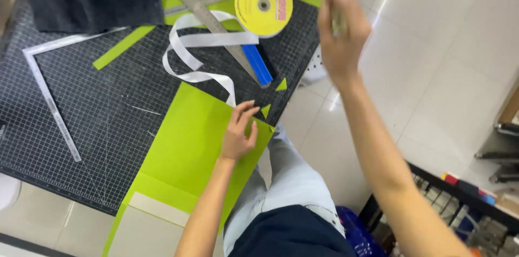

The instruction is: Assembling a green folder by applying glue to cardboard panels and folding paper over the edges.

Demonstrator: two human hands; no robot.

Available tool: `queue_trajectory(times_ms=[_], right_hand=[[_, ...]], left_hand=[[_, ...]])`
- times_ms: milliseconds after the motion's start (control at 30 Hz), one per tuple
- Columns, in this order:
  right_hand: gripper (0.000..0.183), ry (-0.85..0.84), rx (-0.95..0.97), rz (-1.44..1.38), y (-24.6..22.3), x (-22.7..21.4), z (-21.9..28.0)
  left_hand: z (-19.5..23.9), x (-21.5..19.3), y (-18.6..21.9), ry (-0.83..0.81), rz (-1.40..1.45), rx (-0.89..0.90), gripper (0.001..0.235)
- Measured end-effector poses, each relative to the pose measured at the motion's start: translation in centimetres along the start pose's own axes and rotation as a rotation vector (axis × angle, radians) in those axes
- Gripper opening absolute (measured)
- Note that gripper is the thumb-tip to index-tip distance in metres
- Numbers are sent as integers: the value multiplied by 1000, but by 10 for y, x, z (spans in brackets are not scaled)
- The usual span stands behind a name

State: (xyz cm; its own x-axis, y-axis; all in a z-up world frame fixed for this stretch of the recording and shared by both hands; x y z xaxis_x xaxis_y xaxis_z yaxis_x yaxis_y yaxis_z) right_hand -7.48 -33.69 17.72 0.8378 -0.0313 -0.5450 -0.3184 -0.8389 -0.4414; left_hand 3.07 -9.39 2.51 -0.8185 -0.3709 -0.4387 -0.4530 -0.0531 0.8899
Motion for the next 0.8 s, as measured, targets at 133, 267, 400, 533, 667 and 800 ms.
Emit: queue_trajectory(times_ms=[133, 267, 400, 533, 667, 800], right_hand=[[24, 0, -73, 62, 67, 53, -56], [38, -154, -56, 55, 74, 86, -52], [60, -265, -68, 41, 45, 113, -17], [38, -564, 91, -45, 5, 138, 92], [68, -549, 273, -67, 10, 152, 120], [43, -559, 340, -106, 11, 140, 143]], left_hand=[[-3, 11, -6, -45, -85, 5, 39], [4, 14, -17, -47, -104, -32, 48], [8, 12, -16, -67, -119, -41, 55], [26, 0, -26, 39, -680, -210, 73], [44, -23, -51, 124, -827, -503, 105], [30, -26, -63, 78, -811, -574, 106]])
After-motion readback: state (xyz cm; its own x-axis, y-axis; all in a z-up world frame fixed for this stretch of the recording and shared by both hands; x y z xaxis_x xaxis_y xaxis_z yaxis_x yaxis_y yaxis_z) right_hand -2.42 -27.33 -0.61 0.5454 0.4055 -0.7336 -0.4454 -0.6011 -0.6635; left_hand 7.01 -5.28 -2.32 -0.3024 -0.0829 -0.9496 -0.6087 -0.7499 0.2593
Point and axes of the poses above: each hand's wrist, its own z-axis away from the middle knuckle, its own x-axis out of the palm, y = z × x, the point moved 10 cm from there along -z, towards the middle knuckle, and after that the axes turned 7 degrees about -x, right-handed, at the moved point
